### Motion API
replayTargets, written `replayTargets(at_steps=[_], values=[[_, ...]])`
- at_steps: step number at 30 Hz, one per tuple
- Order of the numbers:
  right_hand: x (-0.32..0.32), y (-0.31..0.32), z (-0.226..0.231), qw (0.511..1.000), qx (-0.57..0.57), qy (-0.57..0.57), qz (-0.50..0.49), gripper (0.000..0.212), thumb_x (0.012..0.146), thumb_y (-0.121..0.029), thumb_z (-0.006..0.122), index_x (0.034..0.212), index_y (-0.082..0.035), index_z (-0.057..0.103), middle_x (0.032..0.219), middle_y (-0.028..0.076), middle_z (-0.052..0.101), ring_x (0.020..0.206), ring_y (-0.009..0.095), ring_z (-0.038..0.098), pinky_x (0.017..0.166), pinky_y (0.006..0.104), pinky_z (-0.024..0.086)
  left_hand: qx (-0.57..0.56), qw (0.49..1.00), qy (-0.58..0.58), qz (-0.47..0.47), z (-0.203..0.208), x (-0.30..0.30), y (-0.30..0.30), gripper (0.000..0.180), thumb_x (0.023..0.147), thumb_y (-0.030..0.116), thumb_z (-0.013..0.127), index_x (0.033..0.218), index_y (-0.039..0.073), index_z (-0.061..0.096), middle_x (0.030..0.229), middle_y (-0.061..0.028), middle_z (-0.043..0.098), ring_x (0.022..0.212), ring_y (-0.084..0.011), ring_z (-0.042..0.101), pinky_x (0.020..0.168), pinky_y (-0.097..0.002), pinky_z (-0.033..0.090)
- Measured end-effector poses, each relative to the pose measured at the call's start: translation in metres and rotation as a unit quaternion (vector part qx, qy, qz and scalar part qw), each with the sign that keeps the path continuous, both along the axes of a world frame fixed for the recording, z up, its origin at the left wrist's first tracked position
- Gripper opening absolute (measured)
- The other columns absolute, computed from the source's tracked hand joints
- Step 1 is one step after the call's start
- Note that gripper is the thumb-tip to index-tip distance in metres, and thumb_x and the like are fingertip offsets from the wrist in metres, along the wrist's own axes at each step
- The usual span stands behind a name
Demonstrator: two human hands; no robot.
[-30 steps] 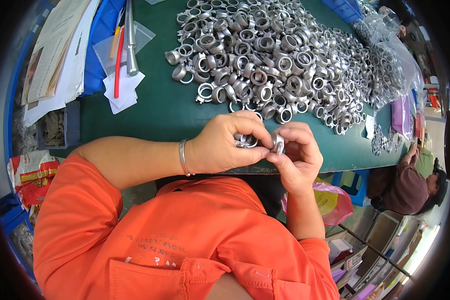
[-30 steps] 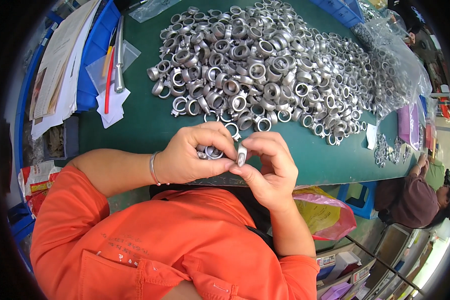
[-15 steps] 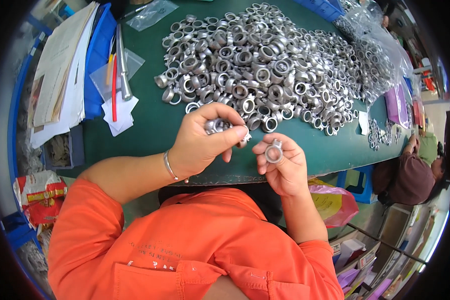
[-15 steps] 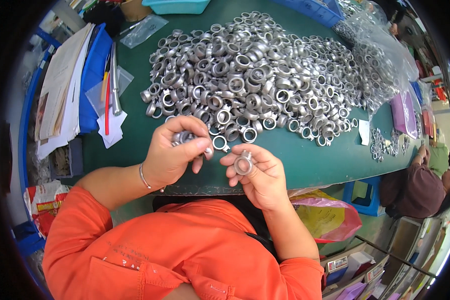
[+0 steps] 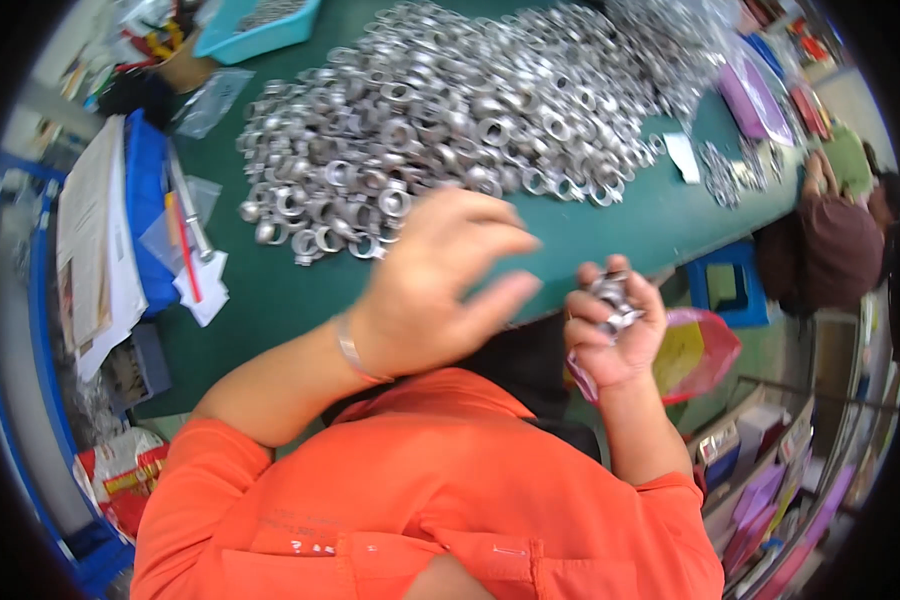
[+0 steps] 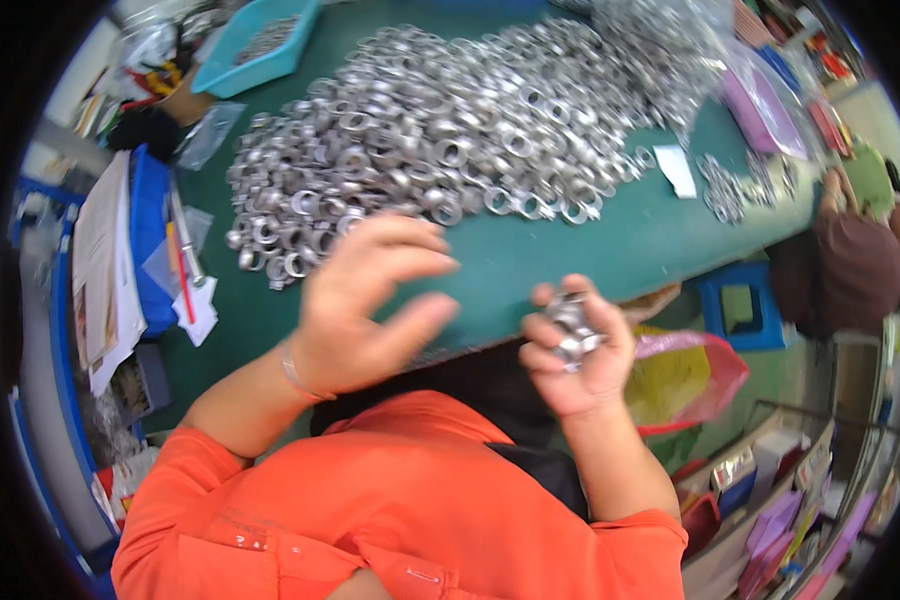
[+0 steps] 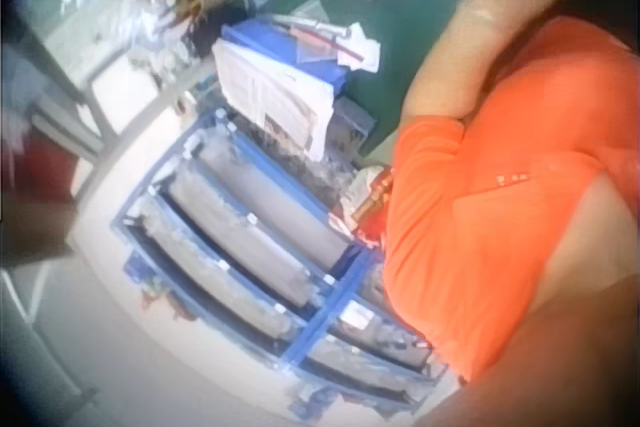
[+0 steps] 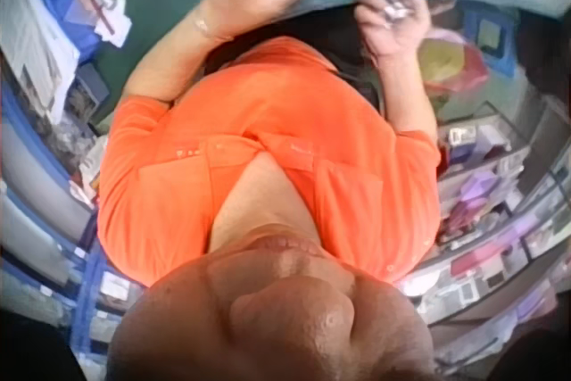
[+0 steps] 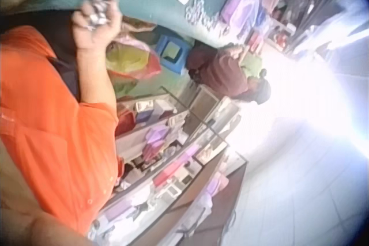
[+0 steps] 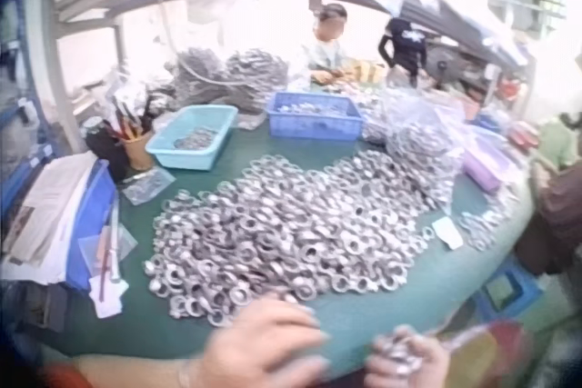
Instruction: The person picks up small metal rings and attaches silver clips to them by hand, handling the items one at a time and placing the assembled pieces into a small bag.
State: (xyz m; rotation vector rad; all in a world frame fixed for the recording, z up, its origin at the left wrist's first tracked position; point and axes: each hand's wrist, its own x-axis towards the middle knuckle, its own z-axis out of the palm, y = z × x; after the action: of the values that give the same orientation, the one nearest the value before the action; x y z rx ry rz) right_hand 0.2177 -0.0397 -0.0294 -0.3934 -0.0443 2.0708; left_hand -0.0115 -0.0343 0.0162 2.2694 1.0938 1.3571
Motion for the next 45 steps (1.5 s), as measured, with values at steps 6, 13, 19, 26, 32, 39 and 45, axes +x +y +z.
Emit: replayTargets(at_steps=[6,13,19,26,32,39,45], values=[[0.152,-0.042,-0.107,0.828,-0.316,-0.324,-0.331,0.025,0.086,-0.035,0.048,0.091,-0.010,0.051,0.079,0.006,0.056,0.061,0.016,0.053,0.041,0.0224,0.034,-0.178,0.978,-0.106,0.031,-0.020,-0.014,-0.005,0.012,0.077,-0.006,0.058,0.088,-0.002,0.060,0.092,-0.0092,0.056,0.082,-0.0141,0.056,0.070,-0.0230,0.045],[0.218,-0.070,-0.207,0.714,-0.345,-0.554,-0.252,0.055,0.088,-0.049,0.042,0.126,-0.009,0.040,0.119,0.012,0.047,0.103,0.033,0.048,0.080,0.0487,0.044,-0.254,0.959,-0.125,-0.016,-0.011,-0.022,-0.010,0.014,0.080,-0.009,0.053,0.093,-0.004,0.057,0.096,-0.0096,0.054,0.081,-0.0144,0.057,0.071,-0.0236,0.046],[0.070,0.000,-0.050,0.639,0.233,-0.702,-0.212,0.012,0.089,-0.006,0.050,0.099,-0.001,0.055,0.083,0.001,0.056,0.072,0.007,0.051,0.064,0.0208,0.042,-0.338,0.889,-0.274,0.145,-0.018,-0.059,-0.029,0.014,0.082,0.003,0.059,0.095,0.001,0.060,0.079,-0.0022,0.060,0.064,-0.0063,0.054,0.053,-0.0175,0.040],[-0.090,0.042,-0.003,0.348,0.659,-0.660,-0.092,0.019,0.069,0.001,0.063,0.087,-0.002,0.059,0.073,0.011,0.051,0.068,0.029,0.052,0.062,0.0355,0.044,-0.378,0.861,-0.320,0.116,-0.026,-0.055,-0.045,0.012,0.081,0.001,0.060,0.093,0.000,0.060,0.081,0.0005,0.060,0.067,-0.0032,0.053,0.060,-0.0175,0.044],[-0.088,0.036,-0.016,0.526,0.555,-0.645,-0.009,0.014,0.072,-0.002,0.067,0.084,-0.001,0.060,0.074,0.009,0.055,0.066,0.022,0.055,0.060,0.0289,0.045,-0.424,0.861,-0.262,0.099,-0.032,-0.055,-0.048,0.013,0.081,-0.001,0.059,0.094,-0.003,0.059,0.089,-0.0044,0.058,0.077,-0.0087,0.056,0.069,-0.0211,0.047],[-0.086,0.011,-0.004,0.679,0.483,-0.550,0.056,0.011,0.072,-0.001,0.068,0.079,-0.002,0.060,0.071,0.007,0.059,0.061,0.016,0.056,0.055,0.0259,0.044,-0.482,0.775,-0.406,-0.048,-0.044,-0.033,-0.035,0.014,0.081,0.003,0.063,0.092,-0.004,0.059,0.086,-0.0044,0.057,0.073,-0.0092,0.055,0.064,-0.0212,0.046],[-0.090,0.018,-0.003,0.530,0.637,-0.560,-0.025,0.013,0.072,0.003,0.065,0.083,-0.001,0.059,0.075,0.009,0.059,0.065,0.021,0.057,0.059,0.0278,0.046,-0.327,0.863,-0.384,-0.042,-0.060,-0.030,-0.038,0.012,0.078,-0.003,0.063,0.090,-0.004,0.059,0.088,-0.0063,0.056,0.079,-0.0107,0.055,0.062,-0.0209,0.047]])
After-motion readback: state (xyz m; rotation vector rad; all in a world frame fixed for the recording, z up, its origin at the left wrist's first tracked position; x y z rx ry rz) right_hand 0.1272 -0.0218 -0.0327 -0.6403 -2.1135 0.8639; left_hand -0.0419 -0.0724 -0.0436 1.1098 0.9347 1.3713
